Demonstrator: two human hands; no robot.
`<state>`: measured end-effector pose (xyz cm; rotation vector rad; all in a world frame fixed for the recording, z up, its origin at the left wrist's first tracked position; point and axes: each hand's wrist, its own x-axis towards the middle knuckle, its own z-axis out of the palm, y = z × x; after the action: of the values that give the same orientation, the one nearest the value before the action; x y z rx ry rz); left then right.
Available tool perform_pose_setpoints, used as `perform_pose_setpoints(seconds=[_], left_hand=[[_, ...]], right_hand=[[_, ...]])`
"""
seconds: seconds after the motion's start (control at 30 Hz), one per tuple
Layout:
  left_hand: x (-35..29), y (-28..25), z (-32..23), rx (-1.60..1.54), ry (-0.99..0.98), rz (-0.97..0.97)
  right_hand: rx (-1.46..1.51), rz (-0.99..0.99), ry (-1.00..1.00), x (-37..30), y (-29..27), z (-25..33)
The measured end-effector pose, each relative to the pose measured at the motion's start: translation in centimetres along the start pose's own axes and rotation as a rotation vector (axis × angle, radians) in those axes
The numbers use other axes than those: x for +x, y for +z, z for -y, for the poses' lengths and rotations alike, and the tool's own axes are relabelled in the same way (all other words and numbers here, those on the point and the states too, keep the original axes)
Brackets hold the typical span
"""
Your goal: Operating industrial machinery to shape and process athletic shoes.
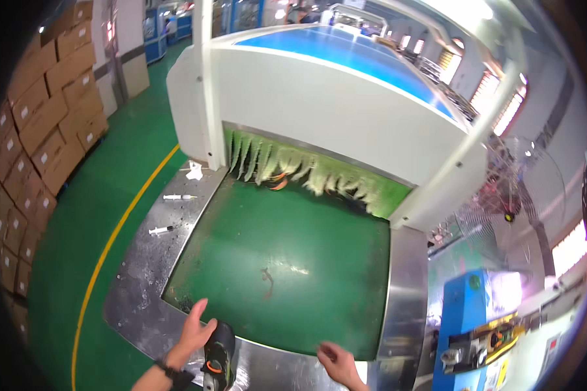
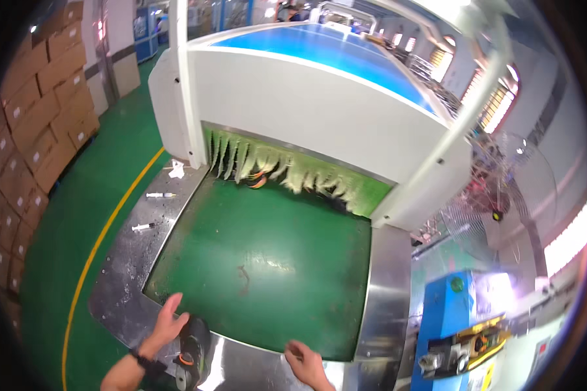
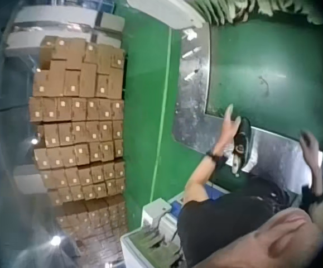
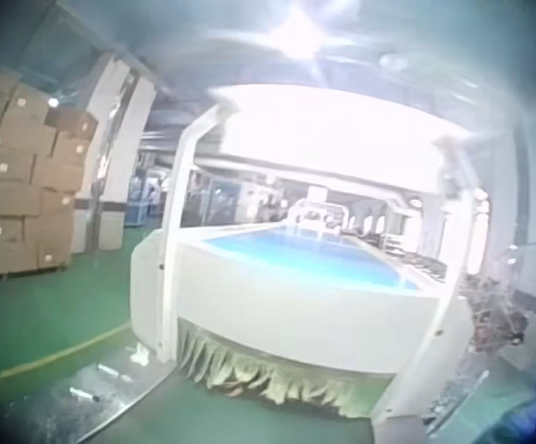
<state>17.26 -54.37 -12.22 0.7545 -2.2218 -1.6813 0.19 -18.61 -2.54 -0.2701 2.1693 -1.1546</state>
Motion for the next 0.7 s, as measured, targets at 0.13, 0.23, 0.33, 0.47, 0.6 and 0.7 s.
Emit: perform_pose_setpoints(seconds=[0.13,0.23,0.33,0.47,0.6,0.7], left_hand=[[16.3,2.1,2.5,0.672,0.268,-0.027],[23.2,4.2,3.8,0.941,0.228,0.069],[25.0,5.4,7.6,0.78,0.322,-0.058],[24.8,4.7,10.6,0.744,0.261,0.009],[25.7,4.7,8.3,0.805,0.305,-0.055],[20.6,7.0,6.2,0.699,0.163,0.082]], right_hand=[[-0.285,0.042,-0.448,19.5,0.0,12.4],[-0.798,0.052,-0.811,35.2,-1.3,21.2],[-1.338,-0.292,-1.115,51.2,-0.9,26.2],[-0.887,-0.054,-0.998,63.7,4.9,28.8],[-1.189,-0.275,-0.841,61.8,5.2,25.9],[-1.02,-0.253,-0.826,51.6,4.1,16.4]])
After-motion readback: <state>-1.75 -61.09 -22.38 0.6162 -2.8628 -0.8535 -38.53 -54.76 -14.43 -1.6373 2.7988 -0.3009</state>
